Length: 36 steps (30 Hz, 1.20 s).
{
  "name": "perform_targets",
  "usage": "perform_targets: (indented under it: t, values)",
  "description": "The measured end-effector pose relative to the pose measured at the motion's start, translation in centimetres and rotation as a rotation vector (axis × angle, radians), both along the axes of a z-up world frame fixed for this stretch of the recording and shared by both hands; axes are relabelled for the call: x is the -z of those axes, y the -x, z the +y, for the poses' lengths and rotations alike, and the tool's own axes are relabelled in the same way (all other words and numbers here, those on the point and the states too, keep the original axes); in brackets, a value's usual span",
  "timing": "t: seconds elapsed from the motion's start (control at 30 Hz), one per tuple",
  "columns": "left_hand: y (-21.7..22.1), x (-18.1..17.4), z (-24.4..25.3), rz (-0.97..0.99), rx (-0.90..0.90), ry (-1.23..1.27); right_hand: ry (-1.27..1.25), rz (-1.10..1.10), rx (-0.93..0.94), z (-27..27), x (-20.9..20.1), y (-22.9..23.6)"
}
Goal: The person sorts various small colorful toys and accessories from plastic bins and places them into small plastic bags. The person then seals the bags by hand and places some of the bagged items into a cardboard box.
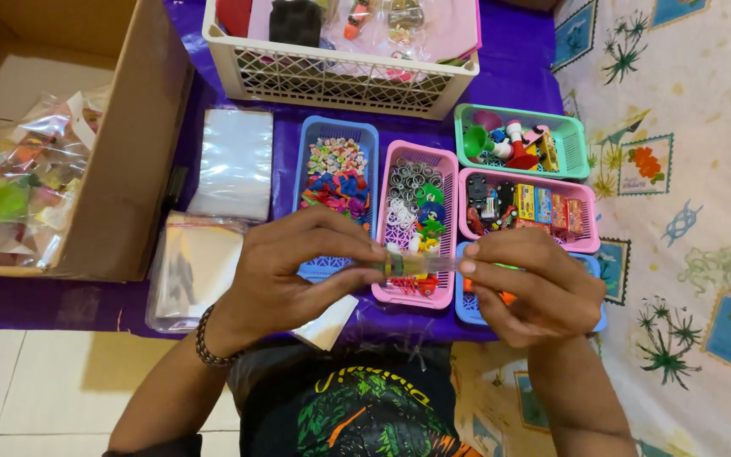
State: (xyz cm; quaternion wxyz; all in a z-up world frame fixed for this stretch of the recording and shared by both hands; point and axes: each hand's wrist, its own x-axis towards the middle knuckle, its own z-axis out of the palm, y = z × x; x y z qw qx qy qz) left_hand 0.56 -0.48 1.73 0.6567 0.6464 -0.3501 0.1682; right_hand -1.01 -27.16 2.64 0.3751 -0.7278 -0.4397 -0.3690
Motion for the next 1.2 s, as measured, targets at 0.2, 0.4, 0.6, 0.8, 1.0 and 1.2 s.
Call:
perform_targets:
  t: [0.2, 0.4, 0.6, 0.8, 1.0, 1.2]
  values:
    - [0.5, 0.9, -0.9, 0.029, -0.02, 0.036, -0.338, 0.432, -0.164, -0.9, 2.5, -0.9]
    - [1.4, 2.2, -1.4, 0.072, -0.062, 0.004, -0.3, 0.753, -0.182, 1.8, 4.5, -0.8]
    - [4.2, 3.5, 0.2, 0.167, -0.067, -0.264, -0.156, 0.774, -0.136, 4.8, 4.9, 1.6]
    - [8.6, 6.2, 1.0, 0.363, -0.091, -0.152, -0.048, 0.869, -0.115, 4.4, 7.5, 5.7]
    - [10.9, 8.3, 2.1, 0.834, -0.114, -0.071, -0.232, 1.624, -0.034, 3.2, 7.7, 7.5]
    - [8.4, 8.4, 5.2, 1.067, -0.376, 0.23, -0.634, 1.247, 0.03, -1.8, 9.7, 4.0]
